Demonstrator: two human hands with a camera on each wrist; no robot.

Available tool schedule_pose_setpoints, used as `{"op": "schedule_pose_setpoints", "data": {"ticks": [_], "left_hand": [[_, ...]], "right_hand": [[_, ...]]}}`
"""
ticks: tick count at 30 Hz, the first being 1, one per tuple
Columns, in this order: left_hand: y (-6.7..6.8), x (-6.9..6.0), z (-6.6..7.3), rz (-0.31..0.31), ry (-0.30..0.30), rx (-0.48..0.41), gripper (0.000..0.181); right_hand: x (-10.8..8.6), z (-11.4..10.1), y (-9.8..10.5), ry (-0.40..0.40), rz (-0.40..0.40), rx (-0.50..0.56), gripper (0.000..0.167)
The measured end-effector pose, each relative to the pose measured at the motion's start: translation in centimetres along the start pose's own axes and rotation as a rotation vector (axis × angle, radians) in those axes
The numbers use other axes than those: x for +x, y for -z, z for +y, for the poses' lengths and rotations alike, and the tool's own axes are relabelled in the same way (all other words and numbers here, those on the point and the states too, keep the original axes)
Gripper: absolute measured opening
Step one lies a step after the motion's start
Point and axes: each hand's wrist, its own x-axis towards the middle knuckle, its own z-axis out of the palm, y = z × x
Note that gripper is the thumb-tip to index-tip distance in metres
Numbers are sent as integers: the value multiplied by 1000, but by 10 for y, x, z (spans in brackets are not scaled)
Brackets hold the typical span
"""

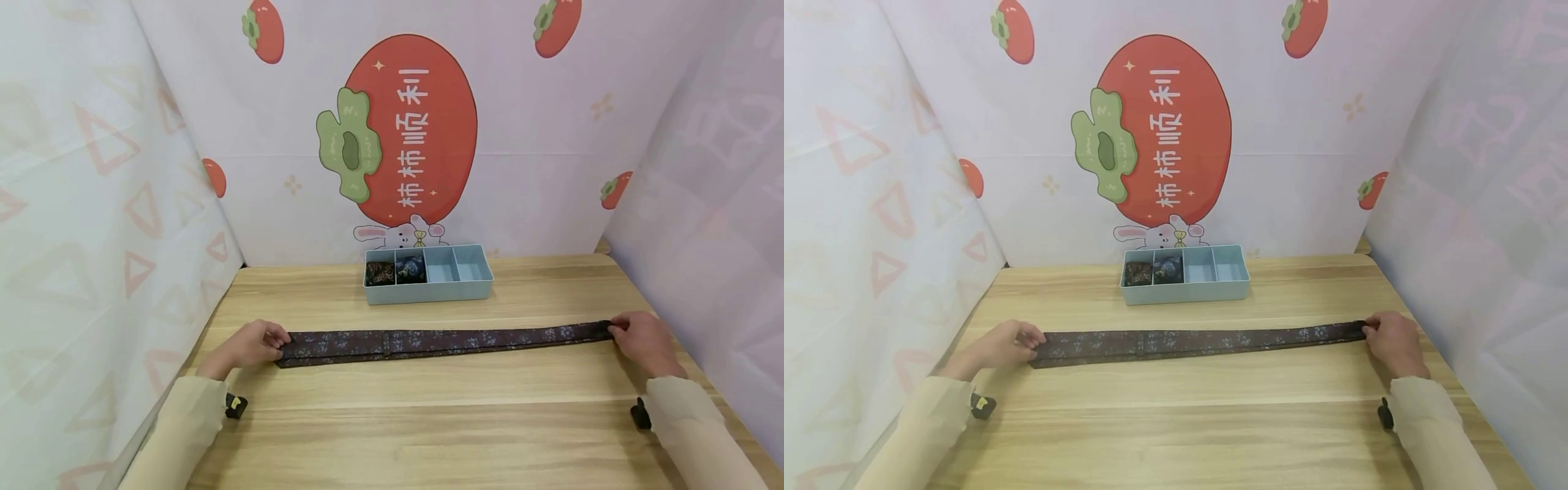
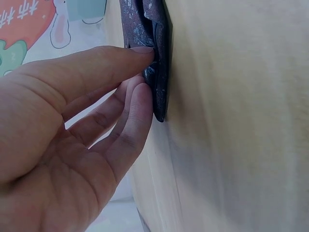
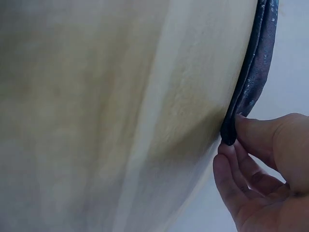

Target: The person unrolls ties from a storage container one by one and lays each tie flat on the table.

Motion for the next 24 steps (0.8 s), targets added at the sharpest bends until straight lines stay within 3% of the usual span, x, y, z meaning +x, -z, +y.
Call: {"op": "schedule_pose_setpoints", "data": {"ticks": [12, 24], "left_hand": [[10, 28, 2, 28, 61, 63, 19], [17, 41, 3, 7, 78, 43, 20]], "right_hand": [[20, -4, -8, -10, 47, 29, 25], [36, -9, -10, -45, 26, 36, 26]]}}
